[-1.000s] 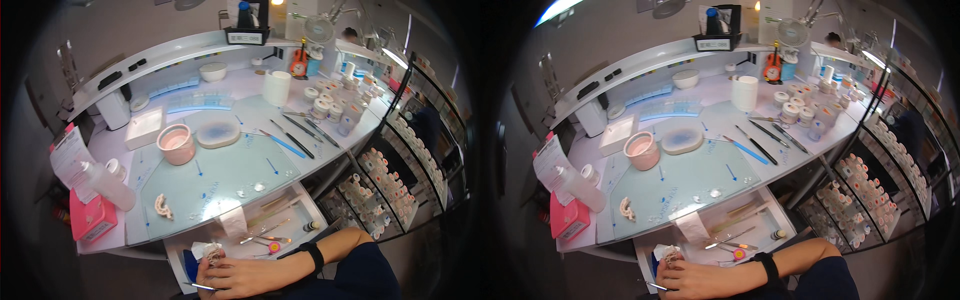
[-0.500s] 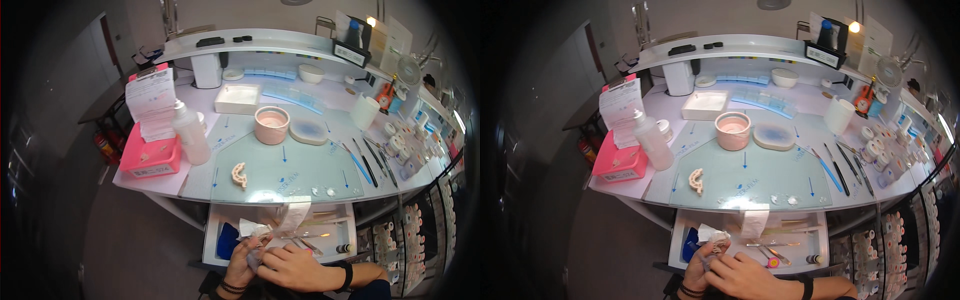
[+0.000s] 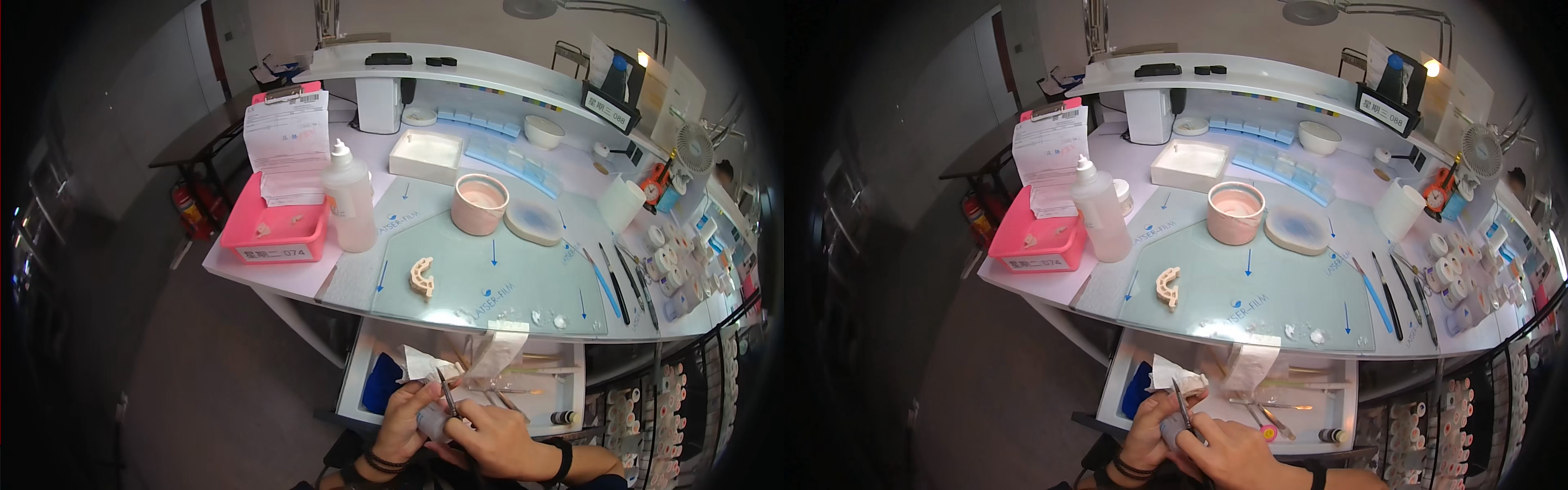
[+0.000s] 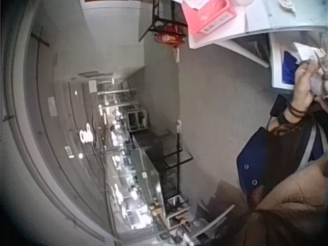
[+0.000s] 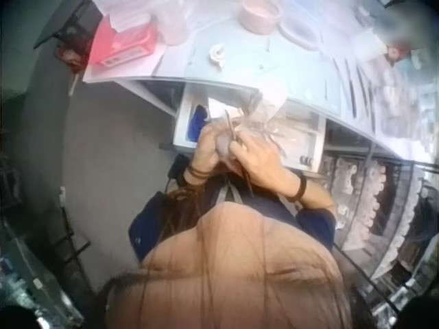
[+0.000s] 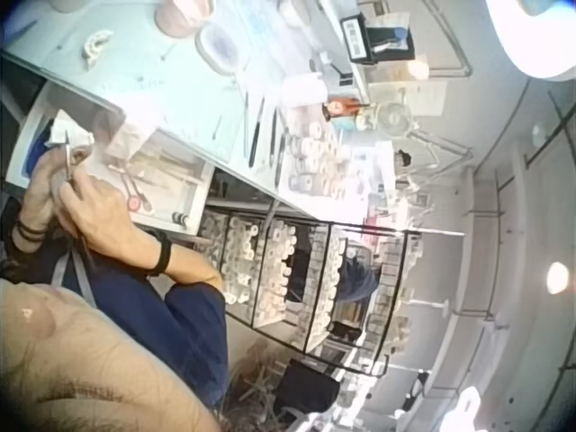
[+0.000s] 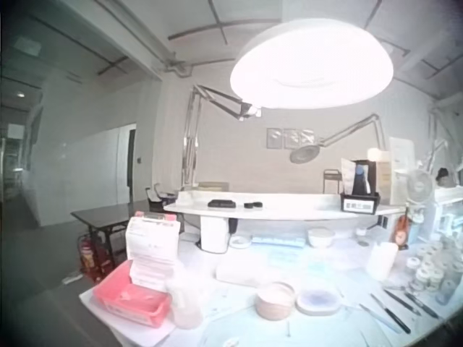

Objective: Applying and carving ceramic material on a dental bridge model.

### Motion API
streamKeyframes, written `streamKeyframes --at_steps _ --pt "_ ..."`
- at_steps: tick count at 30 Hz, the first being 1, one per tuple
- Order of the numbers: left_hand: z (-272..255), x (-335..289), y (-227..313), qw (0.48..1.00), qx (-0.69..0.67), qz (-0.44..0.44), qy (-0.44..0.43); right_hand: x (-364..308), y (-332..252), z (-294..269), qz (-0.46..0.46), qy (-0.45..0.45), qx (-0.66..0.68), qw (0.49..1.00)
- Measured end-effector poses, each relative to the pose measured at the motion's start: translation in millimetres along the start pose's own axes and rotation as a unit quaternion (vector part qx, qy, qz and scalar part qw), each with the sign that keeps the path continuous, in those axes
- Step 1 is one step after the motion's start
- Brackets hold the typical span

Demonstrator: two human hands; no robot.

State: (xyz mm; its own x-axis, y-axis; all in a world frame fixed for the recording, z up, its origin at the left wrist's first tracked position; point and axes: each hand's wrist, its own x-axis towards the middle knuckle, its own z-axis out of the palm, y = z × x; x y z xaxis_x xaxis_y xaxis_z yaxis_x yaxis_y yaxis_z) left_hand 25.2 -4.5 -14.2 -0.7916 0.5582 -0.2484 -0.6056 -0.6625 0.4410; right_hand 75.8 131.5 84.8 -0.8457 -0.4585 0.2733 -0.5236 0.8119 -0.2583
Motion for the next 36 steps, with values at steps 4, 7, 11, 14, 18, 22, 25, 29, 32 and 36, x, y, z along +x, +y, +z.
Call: streamKeyframes --at_steps 4,7,11,14,18,22,25,29,32,36 --pt "16.1 -0.5 1.6 0.998 0.021 0.048 0.047 2.0 5.7 5.7 -0.039 0.060 0.034 0.997" --pt "12.3 -0.2 3.1 0.997 0.012 0.062 0.035 -1.5 10.0 7.7 -0.079 0.058 0.031 0.995" --pt "11.6 0.7 0.1 0.995 0.048 0.074 0.046 -2.1 6.3 1.5 -0.024 0.065 0.078 0.995" --pt "8.1 -3.4 0.5 0.997 0.035 0.065 0.013 -4.8 9.2 -11.6 0.012 0.076 0.137 0.988" --pt "0.9 -2.4 9.6 0.990 0.034 0.134 0.010 -22.4 30.7 -54.5 0.113 0.154 0.131 0.973" --pt "4.4 4.8 14.3 0.986 0.066 0.151 0.015 -69.8 91.6 -105.2 0.311 0.336 -0.021 0.889" --pt "-0.8 8.6 8.8 0.976 0.101 0.192 0.022 -105.7 149.6 -126.8 0.365 0.354 -0.152 0.847" --pt "4.7 7.9 4.1 0.966 0.157 0.197 0.053 -138.5 202.8 -139.4 0.324 0.349 -0.245 0.845" --pt "2.3 5.5 4.1 0.960 0.221 0.172 0.004 -134.9 215.6 -134.7 0.391 0.338 -0.194 0.834" --pt "-0.5 12.3 -7.4 0.953 0.258 0.156 -0.011 -150.8 227.3 -136.2 0.381 0.364 -0.228 0.819"
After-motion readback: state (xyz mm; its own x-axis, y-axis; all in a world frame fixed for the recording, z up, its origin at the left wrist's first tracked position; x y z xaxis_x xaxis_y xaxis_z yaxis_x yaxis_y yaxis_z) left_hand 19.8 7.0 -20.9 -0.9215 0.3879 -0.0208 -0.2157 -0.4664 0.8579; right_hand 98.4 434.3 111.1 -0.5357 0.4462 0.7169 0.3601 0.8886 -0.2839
